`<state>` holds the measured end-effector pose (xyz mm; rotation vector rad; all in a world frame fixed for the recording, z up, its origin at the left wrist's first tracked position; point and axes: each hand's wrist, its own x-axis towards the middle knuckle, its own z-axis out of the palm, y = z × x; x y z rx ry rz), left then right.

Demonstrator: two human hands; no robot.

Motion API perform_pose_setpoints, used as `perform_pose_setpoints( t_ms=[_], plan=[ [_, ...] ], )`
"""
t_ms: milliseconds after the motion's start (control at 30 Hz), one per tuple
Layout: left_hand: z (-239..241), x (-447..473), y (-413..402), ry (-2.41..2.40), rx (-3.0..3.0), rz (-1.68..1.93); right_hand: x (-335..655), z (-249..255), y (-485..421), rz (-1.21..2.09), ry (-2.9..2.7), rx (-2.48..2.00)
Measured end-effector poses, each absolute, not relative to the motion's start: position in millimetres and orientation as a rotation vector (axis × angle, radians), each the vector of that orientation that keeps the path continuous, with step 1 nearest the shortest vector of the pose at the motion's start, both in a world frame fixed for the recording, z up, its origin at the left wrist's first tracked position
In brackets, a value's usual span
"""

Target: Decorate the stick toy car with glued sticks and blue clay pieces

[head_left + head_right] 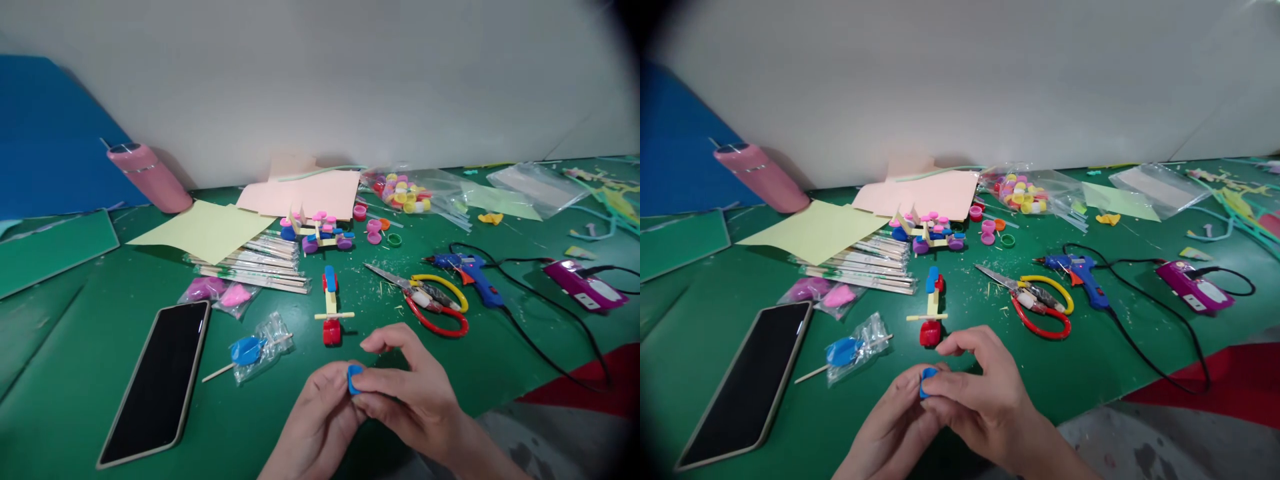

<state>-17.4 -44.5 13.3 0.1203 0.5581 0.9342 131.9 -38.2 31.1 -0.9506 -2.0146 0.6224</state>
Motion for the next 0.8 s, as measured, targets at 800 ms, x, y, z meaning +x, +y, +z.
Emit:
perform_pose_setpoints(
  t_ms=[800],
  plan=[
    [7.1, -12.5, -47.6, 0.567, 0.151, 0.956, 129.9, 30.4, -37.4, 0.484, -2.037, -0.969]
  ],
)
